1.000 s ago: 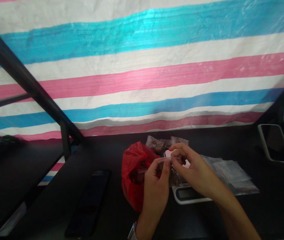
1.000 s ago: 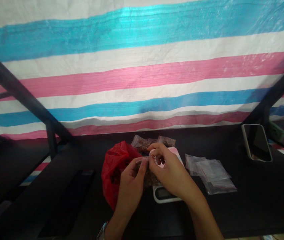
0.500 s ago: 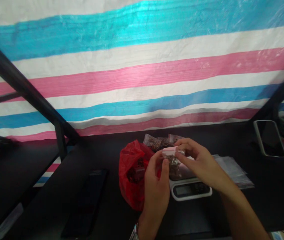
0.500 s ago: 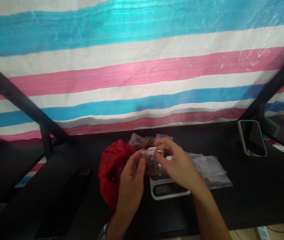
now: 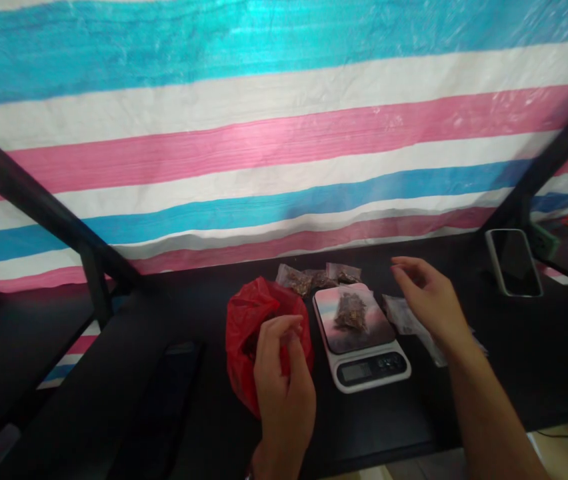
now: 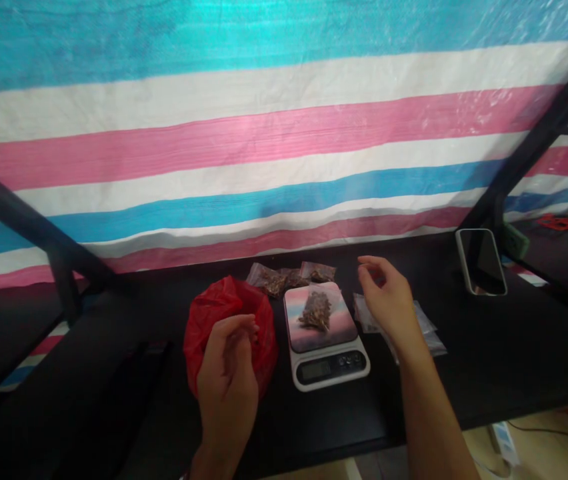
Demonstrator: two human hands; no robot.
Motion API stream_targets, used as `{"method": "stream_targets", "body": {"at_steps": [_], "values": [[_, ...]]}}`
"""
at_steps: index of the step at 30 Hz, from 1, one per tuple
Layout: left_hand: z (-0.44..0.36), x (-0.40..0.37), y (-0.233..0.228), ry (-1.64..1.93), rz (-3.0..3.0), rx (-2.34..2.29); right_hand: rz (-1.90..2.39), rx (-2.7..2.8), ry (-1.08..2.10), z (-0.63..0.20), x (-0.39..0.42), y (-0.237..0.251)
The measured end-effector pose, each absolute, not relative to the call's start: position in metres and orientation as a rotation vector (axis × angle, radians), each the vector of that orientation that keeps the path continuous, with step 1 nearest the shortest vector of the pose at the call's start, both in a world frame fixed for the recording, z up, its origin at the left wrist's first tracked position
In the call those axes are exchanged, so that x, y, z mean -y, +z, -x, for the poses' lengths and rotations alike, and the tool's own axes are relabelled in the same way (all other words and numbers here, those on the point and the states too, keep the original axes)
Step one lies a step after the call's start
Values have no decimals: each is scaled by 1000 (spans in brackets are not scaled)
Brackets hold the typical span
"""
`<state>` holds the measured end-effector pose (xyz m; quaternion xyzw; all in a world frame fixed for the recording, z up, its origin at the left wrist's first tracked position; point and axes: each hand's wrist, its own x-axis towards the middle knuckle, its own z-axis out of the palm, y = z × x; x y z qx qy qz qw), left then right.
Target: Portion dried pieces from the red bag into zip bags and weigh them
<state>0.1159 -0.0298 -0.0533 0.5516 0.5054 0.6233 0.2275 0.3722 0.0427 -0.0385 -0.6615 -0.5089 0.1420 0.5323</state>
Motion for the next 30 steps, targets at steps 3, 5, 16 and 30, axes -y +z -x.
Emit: {"method": "stream_targets", "body": {"at_steps": [3,5,16,30], "values": [[-108,34,-55,1757,-1655,-1365,1599,1025,319,-385,-42,-41],[-101,37,-56,1767,-1780,-1370,1596,956,328,-389,-42,-44],[-75,44,-55,1742,-2294,-1349,1477,1008,303,-382,-48,-51],[-83,41,-50,1766,-2337,-1194,1530,1364,382,-374,-48,-58]]}}
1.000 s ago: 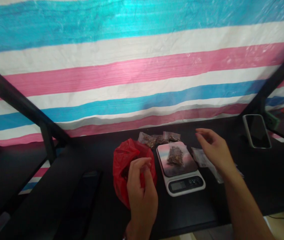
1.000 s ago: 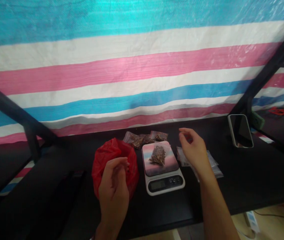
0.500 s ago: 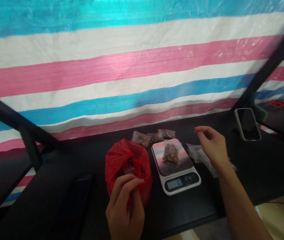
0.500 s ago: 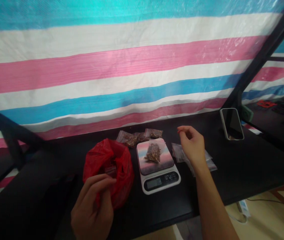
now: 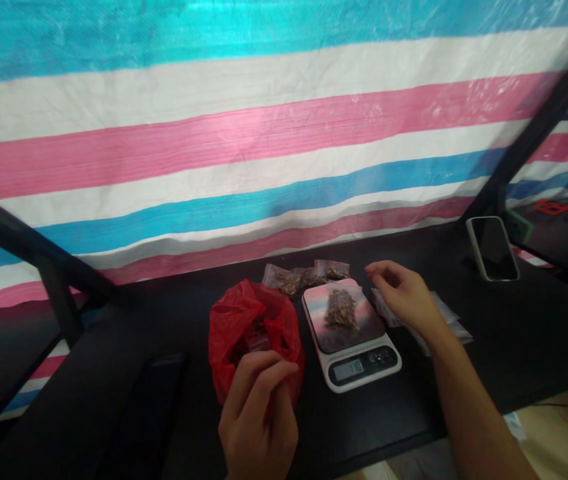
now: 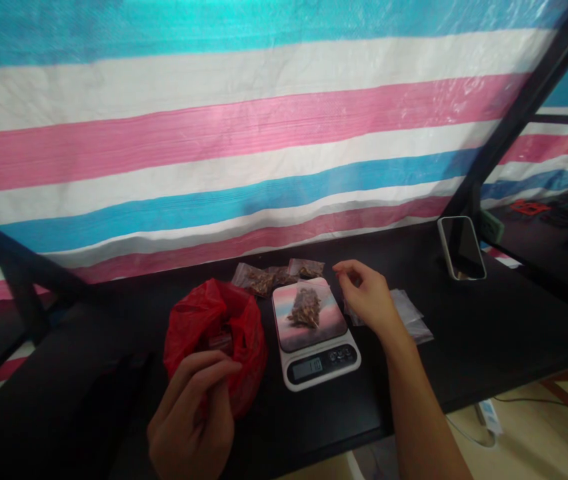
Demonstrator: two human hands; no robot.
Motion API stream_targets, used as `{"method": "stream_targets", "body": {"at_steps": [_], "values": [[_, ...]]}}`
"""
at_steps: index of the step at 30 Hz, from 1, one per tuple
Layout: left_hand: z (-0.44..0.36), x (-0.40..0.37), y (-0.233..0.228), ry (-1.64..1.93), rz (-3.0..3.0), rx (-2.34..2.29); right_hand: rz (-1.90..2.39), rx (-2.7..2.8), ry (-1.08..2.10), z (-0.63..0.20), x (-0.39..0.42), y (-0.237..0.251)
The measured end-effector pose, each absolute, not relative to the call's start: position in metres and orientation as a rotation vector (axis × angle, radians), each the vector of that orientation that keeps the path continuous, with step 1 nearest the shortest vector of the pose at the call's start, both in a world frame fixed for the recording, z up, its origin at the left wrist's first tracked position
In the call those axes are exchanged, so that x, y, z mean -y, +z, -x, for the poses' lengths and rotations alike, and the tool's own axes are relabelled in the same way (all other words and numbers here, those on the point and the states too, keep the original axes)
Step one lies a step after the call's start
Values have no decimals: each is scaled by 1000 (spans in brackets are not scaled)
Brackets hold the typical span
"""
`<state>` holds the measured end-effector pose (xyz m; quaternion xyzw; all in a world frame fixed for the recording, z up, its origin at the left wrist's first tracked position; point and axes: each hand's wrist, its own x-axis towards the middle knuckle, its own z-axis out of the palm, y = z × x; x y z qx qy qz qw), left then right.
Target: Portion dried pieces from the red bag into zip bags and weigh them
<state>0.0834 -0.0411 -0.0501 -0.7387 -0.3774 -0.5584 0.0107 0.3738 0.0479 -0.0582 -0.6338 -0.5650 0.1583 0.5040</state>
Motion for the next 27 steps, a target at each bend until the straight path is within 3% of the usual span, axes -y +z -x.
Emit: {"method": "stream_targets", "body": {"at_steps": [27], "values": [[-111,45,-44,-1899,2389,1169,1506,1593,422,-354,-51,-58]]}}
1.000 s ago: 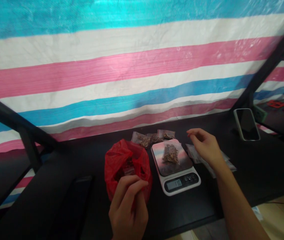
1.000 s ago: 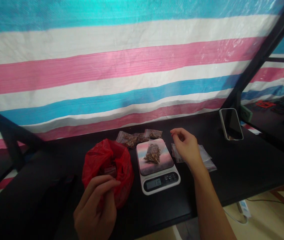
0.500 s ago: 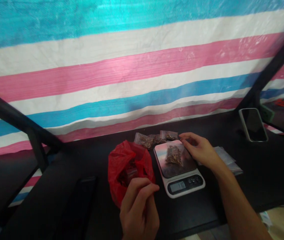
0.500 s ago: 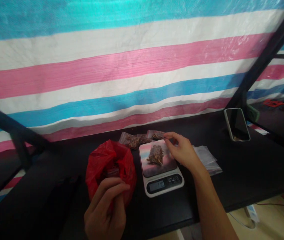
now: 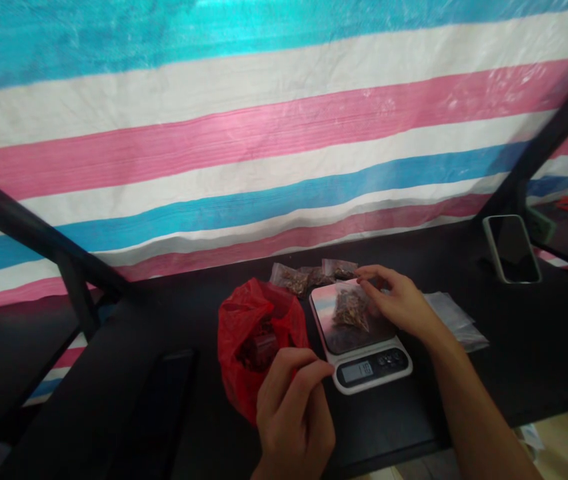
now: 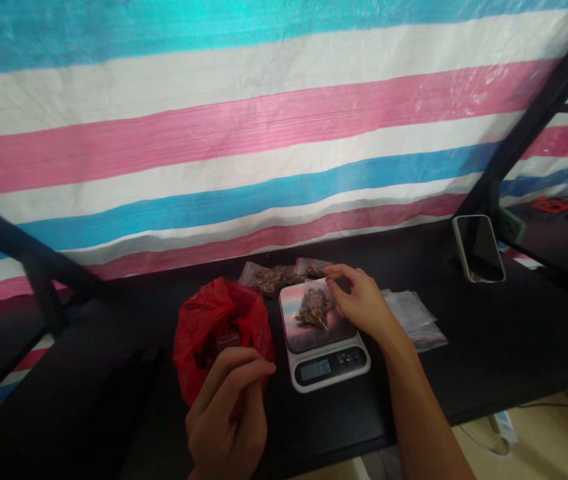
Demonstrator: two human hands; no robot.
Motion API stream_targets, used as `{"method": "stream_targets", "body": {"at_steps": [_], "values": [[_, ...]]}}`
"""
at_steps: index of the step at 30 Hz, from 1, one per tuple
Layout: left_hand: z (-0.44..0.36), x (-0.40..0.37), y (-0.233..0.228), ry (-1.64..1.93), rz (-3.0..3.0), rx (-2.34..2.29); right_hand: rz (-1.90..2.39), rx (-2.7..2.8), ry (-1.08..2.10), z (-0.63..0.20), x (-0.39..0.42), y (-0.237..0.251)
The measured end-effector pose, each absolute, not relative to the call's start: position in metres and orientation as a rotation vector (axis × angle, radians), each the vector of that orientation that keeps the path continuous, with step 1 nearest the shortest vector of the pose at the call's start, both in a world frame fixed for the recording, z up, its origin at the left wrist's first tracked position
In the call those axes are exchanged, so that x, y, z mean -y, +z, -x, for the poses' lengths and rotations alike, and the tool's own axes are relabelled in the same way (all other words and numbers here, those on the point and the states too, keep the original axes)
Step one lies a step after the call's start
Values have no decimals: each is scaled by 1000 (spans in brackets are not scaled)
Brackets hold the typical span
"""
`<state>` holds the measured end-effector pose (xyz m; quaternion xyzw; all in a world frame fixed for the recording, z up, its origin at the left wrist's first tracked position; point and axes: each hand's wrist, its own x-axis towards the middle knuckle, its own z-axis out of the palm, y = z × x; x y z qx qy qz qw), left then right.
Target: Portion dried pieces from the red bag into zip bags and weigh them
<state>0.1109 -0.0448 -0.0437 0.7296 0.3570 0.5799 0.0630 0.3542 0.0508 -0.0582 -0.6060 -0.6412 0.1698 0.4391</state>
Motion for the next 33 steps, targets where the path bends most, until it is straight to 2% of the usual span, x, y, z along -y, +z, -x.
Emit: {"method": "stream_targets", "body": {"at_steps": [8,15,20,27,33], "values": [[-112,43,-49,1721,-2193,-1094,1494,1578,479,-348,-47,-52],[-120,36,-55,1830,-1759,-1374,1261,1588,530,-309,-24,-4],[-120,28,-54,1474,-1472,-1184,1137,1679,559,-279,-8,18],[-115,22,-45,1589,-929,-1047,1047,1833,482,-255,-3,17],[-103,25,-37,1582,-836,-913,1035,1883,474,-244,-5,14]]}}
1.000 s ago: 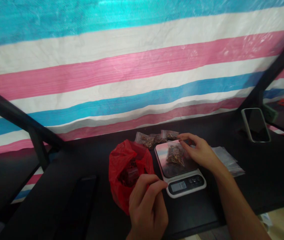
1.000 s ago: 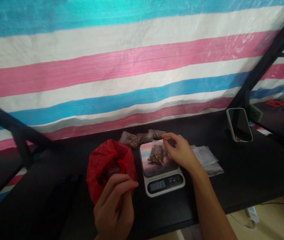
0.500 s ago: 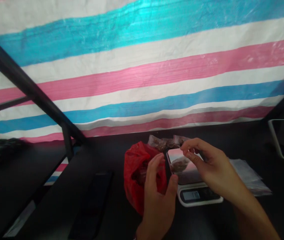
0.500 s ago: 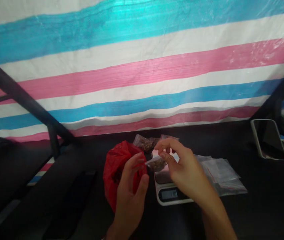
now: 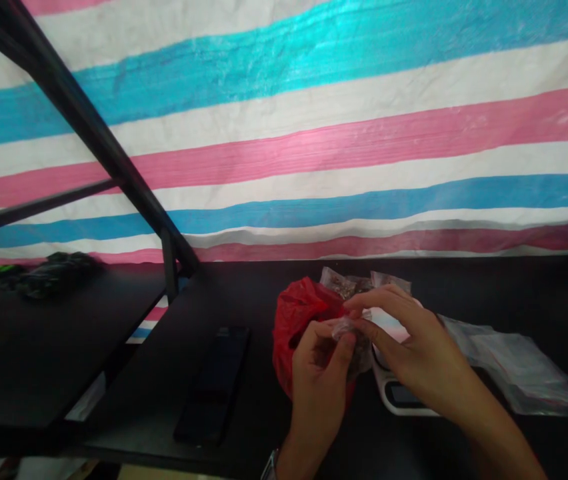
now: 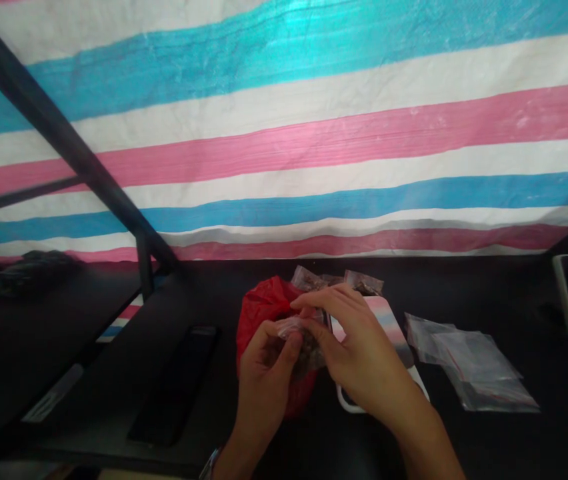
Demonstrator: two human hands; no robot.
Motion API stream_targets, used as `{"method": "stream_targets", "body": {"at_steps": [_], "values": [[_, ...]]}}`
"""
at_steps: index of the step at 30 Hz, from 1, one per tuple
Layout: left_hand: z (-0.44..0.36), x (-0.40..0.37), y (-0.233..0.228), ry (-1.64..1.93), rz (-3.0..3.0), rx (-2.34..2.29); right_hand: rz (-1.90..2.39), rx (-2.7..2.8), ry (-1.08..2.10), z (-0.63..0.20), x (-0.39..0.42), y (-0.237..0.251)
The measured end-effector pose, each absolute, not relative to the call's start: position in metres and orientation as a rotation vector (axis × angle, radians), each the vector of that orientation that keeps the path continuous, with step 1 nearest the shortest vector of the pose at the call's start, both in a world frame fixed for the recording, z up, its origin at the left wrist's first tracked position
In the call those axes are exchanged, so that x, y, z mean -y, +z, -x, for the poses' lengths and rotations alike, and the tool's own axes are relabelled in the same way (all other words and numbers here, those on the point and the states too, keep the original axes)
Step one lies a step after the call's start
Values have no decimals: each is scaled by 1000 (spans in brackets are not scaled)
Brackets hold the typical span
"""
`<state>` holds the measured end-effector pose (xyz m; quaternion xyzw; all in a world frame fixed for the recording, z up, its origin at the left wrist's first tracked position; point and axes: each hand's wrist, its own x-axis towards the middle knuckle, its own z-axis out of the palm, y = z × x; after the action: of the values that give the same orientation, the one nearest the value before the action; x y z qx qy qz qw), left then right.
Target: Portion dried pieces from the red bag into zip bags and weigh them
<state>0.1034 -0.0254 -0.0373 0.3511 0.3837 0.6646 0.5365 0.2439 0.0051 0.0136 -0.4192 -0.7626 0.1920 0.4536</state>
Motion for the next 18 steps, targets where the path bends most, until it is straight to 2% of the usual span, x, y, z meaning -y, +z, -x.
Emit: {"method": "stream_targets", "body": {"at_steps": [11,18], "values": [[-88,32,-30,1590,-701,-932,976,1924,422,-225,2,19],[-104,48,-38,1460,-602,-951,1013,1896,448,-221,1,14]]}}
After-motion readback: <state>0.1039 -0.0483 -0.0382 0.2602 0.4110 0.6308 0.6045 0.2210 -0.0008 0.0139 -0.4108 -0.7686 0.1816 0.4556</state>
